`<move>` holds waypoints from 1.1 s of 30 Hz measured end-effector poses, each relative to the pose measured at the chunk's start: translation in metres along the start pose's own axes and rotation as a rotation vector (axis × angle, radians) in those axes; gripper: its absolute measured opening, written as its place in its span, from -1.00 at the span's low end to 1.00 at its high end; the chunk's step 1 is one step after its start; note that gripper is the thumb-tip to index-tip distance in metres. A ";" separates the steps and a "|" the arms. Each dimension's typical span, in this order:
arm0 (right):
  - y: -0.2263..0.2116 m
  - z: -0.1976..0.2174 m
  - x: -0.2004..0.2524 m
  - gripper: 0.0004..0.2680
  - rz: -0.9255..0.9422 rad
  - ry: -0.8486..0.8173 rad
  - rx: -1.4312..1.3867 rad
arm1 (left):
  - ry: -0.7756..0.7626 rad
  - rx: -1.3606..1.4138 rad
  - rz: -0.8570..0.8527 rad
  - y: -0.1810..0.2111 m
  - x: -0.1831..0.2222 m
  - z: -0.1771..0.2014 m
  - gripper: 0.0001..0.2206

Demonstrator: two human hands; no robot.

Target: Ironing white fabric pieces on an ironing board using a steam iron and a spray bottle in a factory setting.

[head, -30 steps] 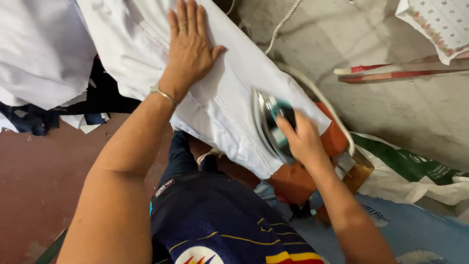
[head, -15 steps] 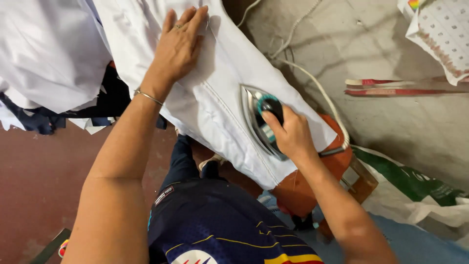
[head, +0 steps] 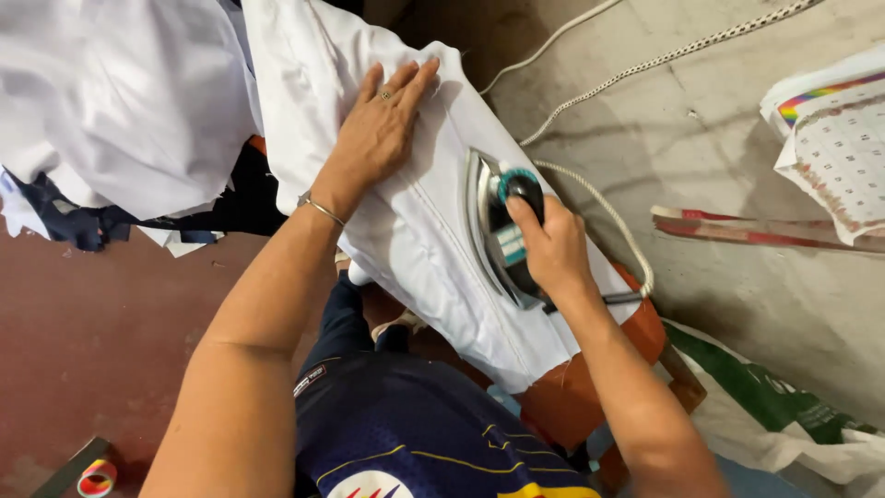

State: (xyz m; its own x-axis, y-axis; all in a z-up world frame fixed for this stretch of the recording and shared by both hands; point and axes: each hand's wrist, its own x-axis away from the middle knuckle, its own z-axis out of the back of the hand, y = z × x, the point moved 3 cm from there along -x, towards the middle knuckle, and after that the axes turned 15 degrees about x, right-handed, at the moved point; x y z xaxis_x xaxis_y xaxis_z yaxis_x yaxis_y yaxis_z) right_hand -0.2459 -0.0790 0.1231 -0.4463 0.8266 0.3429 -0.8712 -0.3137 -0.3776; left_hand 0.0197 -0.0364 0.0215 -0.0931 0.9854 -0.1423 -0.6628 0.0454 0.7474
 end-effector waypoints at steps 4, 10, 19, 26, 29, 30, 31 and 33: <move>-0.038 0.001 -0.039 -0.59 0.050 0.025 0.088 | 0.058 0.119 0.002 0.002 0.000 0.008 -0.30; -0.079 -0.003 -0.101 -0.59 0.178 0.114 0.084 | 0.246 0.098 -0.055 -0.012 0.004 0.009 -0.33; -0.018 0.006 -0.021 -0.68 0.216 0.000 0.086 | 0.168 -0.011 0.119 -0.007 0.013 0.017 -0.45; -0.036 0.000 -0.039 -0.67 0.209 0.012 0.154 | 0.157 0.030 0.136 -0.004 0.015 0.019 -0.44; -0.078 0.001 -0.074 -0.67 0.265 0.079 0.097 | 0.163 0.042 0.128 -0.009 0.015 0.017 -0.41; -0.081 -0.002 -0.090 -0.67 0.257 0.084 0.095 | 0.156 0.044 0.122 -0.012 0.014 0.016 -0.41; -0.082 -0.004 -0.107 -0.61 0.265 0.137 0.116 | 0.172 0.045 0.164 -0.016 0.013 0.014 -0.45; -0.086 -0.007 -0.121 -0.55 0.245 0.178 0.135 | 0.160 0.057 0.210 -0.033 0.015 0.008 -0.48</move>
State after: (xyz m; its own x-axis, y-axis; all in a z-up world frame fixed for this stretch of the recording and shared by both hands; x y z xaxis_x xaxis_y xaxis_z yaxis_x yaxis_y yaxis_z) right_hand -0.1156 -0.1484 0.1082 -0.6138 0.7836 0.0960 -0.7667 -0.5627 -0.3090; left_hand 0.0459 -0.0214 0.0000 -0.3431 0.9360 -0.0780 -0.5740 -0.1432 0.8062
